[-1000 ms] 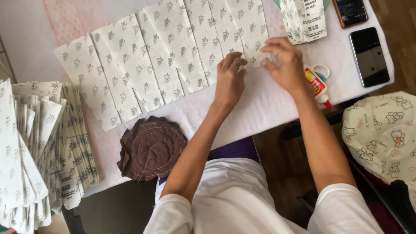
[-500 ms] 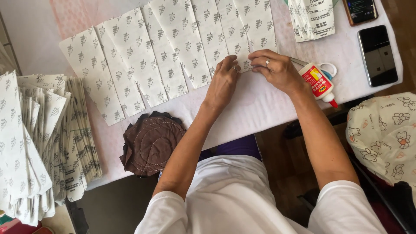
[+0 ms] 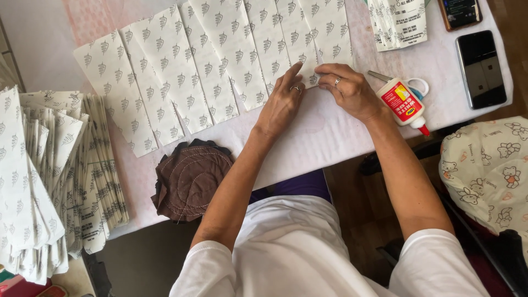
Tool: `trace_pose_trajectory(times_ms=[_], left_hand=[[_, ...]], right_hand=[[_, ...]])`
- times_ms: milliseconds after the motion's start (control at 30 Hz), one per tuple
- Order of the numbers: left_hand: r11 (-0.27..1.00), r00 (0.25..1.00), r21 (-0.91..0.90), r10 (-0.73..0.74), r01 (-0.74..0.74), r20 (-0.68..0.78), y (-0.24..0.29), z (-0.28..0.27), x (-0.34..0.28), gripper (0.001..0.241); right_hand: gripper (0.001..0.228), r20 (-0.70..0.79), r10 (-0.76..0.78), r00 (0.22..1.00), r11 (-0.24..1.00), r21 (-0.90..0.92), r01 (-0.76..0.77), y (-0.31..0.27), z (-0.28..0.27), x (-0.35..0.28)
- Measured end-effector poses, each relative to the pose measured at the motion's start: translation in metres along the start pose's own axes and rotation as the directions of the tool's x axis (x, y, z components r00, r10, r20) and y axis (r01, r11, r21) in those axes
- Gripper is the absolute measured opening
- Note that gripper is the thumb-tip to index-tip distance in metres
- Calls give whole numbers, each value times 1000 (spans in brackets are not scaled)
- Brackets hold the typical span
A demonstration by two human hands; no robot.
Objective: The person organizes printed paper sleeves on a table, applies glue from a bottle to the edges, and presses the edges together by hand.
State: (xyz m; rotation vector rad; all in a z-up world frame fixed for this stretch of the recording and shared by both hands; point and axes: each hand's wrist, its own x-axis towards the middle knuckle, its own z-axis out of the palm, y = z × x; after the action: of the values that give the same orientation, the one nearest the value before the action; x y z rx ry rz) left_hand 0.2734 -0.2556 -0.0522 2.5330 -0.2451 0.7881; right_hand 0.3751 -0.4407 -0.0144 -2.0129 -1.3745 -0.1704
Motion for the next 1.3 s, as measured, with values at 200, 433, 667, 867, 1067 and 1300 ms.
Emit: trace_pose_trajectory(times_ms=[200, 433, 667, 867, 1067, 1300], left_hand=[[981, 994, 159, 109, -113, 31, 0, 3, 2, 20], [988, 999, 152, -25, 19, 38, 2, 22, 1, 22], [960, 972, -153, -227, 234, 61, 2, 36, 4, 26], [951, 959, -122, -277, 283, 62, 1, 39, 6, 23], [953, 960, -119, -277, 280, 37, 4, 39, 10, 14], [877, 904, -225, -424, 424, 49, 2, 47, 9, 37]], right_hand=[[9, -30, -34, 999, 998, -53, 32, -1, 4, 2], [6, -17, 33, 999, 999, 32, -32, 12, 12, -2], [11, -56, 94, 994, 989, 120, -86, -9, 4, 14], [19, -136, 164, 977, 984, 87, -154, -16, 8, 19], [33, -179, 224, 958, 974, 85, -211, -16, 14, 16], [25, -145, 313, 939, 943, 165, -289, -18, 9, 21]])
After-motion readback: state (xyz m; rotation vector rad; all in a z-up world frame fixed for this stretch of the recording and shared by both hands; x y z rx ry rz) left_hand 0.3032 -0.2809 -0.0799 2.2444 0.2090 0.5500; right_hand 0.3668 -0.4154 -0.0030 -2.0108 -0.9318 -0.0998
